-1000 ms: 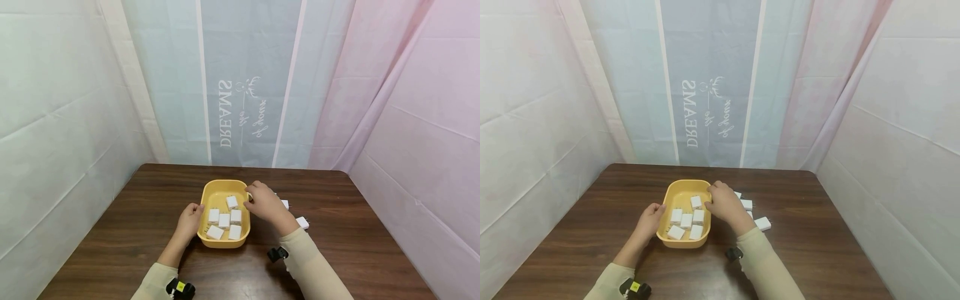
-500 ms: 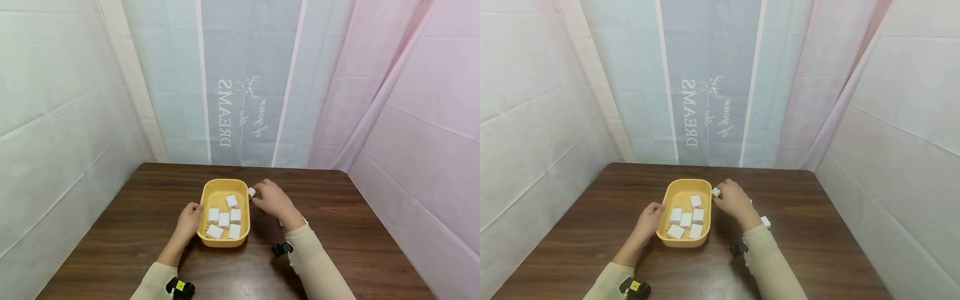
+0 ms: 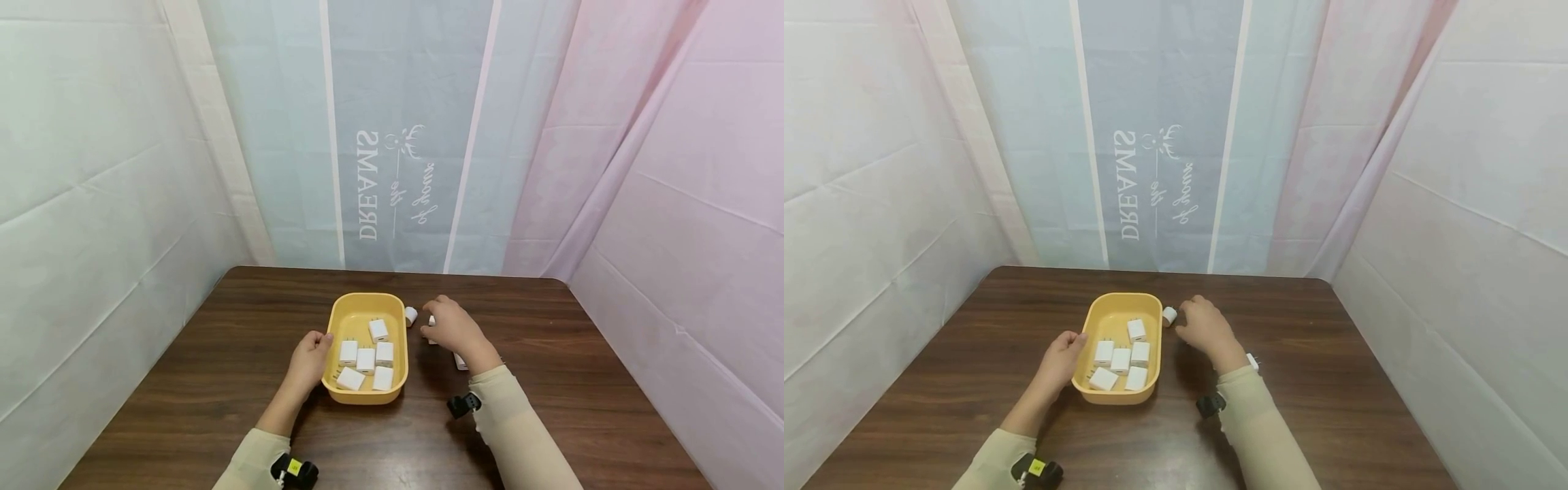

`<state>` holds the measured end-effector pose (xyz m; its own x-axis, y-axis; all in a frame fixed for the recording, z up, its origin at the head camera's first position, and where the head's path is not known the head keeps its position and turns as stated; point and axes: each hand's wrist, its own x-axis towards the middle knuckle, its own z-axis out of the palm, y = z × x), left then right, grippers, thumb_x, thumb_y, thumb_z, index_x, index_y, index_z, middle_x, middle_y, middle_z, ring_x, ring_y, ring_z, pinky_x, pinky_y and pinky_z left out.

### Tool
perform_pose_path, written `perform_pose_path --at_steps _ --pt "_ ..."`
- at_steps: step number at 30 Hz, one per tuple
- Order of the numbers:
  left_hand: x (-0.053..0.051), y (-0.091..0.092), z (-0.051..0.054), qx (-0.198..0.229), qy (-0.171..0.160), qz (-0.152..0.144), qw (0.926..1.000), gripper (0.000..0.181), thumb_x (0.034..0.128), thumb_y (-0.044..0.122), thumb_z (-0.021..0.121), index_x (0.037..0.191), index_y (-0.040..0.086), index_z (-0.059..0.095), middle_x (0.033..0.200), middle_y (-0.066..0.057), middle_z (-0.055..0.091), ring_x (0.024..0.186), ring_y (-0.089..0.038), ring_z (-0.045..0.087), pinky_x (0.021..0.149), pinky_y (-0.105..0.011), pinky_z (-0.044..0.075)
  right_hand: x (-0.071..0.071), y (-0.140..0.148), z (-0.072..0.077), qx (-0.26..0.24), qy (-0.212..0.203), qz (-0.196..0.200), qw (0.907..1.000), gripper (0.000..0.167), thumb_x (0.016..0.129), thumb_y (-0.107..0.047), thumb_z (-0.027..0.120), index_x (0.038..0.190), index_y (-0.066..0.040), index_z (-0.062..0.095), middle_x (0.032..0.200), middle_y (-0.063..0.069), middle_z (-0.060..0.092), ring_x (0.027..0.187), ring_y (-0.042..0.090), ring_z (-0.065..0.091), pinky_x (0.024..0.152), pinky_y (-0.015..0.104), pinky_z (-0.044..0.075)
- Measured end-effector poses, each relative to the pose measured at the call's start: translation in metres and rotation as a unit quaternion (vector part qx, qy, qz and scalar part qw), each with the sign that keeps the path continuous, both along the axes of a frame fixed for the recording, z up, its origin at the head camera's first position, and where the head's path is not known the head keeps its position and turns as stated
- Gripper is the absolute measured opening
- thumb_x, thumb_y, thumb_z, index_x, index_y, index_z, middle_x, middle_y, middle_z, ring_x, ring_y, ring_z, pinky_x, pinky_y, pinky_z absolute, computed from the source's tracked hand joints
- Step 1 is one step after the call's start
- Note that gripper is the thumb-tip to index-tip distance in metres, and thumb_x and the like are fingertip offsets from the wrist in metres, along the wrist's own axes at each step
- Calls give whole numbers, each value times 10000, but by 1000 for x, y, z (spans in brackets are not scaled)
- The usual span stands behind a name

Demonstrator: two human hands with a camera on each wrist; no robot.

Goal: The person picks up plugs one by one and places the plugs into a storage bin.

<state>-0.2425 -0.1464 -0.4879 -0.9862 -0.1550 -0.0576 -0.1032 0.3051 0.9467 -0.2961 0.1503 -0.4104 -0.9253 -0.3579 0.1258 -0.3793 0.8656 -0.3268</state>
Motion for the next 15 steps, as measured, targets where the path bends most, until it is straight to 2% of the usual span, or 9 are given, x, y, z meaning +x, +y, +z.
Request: perform_pose_path --at_steps 5,10,15 --pt "-1 -1 0 -19 120 21 9999 341 1104 313 463 1058 -12 556 782 -84 552 633 -168 542 524 -265 466 -7 4 -8 229 42 -26 9997 417 878 -186 778 1231 16 688 1197 174 633 1085 320 641 924 483 548" --pt "-1 -1 -2 -45 140 53 9999 340 1102 314 470 1055 -10 563 785 -90 556 637 -167 540 530 -264 462 -10 8 -14 364 -113 -58 9993 383 871 -148 794 1207 8 701 1166 156 636 1056 309 643 902 484 552" --pt "-1 0 -1 16 109 67 9999 340 1100 311 477 1064 -15 566 792 -95 563 645 -174 550 541 -268 471 -14 11 -20 466 -311 -59 9984 389 870 -120 801 1228 -6 701 1184 143 638 1099 314 641 916 486 551"
